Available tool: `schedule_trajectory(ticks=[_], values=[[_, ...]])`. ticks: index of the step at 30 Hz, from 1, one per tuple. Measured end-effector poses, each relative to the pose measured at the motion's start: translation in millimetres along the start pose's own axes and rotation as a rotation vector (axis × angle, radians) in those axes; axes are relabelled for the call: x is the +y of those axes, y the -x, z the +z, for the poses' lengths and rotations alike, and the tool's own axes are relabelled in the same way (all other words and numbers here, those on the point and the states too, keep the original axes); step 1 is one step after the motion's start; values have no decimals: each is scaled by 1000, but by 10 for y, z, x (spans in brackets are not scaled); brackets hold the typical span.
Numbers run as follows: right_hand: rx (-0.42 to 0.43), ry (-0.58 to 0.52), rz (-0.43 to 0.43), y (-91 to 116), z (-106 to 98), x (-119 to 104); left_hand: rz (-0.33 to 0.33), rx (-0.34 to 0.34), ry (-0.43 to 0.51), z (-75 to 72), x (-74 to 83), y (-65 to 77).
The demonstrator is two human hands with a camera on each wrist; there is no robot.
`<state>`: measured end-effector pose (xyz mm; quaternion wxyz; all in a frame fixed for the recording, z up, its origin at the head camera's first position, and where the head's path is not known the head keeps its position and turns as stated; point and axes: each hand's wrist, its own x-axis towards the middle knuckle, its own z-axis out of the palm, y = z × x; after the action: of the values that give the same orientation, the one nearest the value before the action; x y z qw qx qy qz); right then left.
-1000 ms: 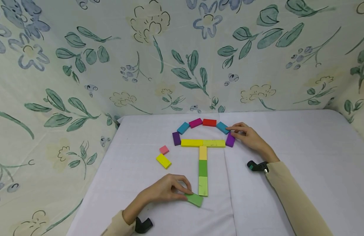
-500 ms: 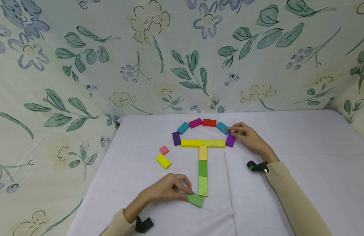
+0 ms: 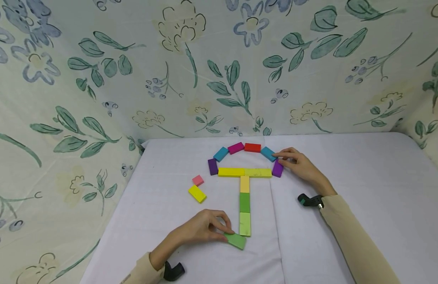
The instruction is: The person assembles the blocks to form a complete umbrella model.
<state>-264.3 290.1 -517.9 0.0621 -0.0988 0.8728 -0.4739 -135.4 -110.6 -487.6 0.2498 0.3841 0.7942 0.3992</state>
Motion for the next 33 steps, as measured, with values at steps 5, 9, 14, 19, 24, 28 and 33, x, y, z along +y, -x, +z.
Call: schedule_trajectory(ticks=[5,9,14,19,24,28,33], values=[[3,7,0,-2,1,12,-3,7,-16,13,-2,4],[3,6,4,-6,0,16,10,9,-21,17,-7,5],[4,8,0,-3,-4,8,22,8,-25,13,7,7],[2,7,-1,0,-7,12,18,8,-38,14,25,8],[11,14,2,15,-10,21,27,4,-72,18,35,2],[19,22,3,21,-9,26,35,12,-98,-4,34,16],[9,21,-9,-8,1,32,14,132,-166,-130,4,104]])
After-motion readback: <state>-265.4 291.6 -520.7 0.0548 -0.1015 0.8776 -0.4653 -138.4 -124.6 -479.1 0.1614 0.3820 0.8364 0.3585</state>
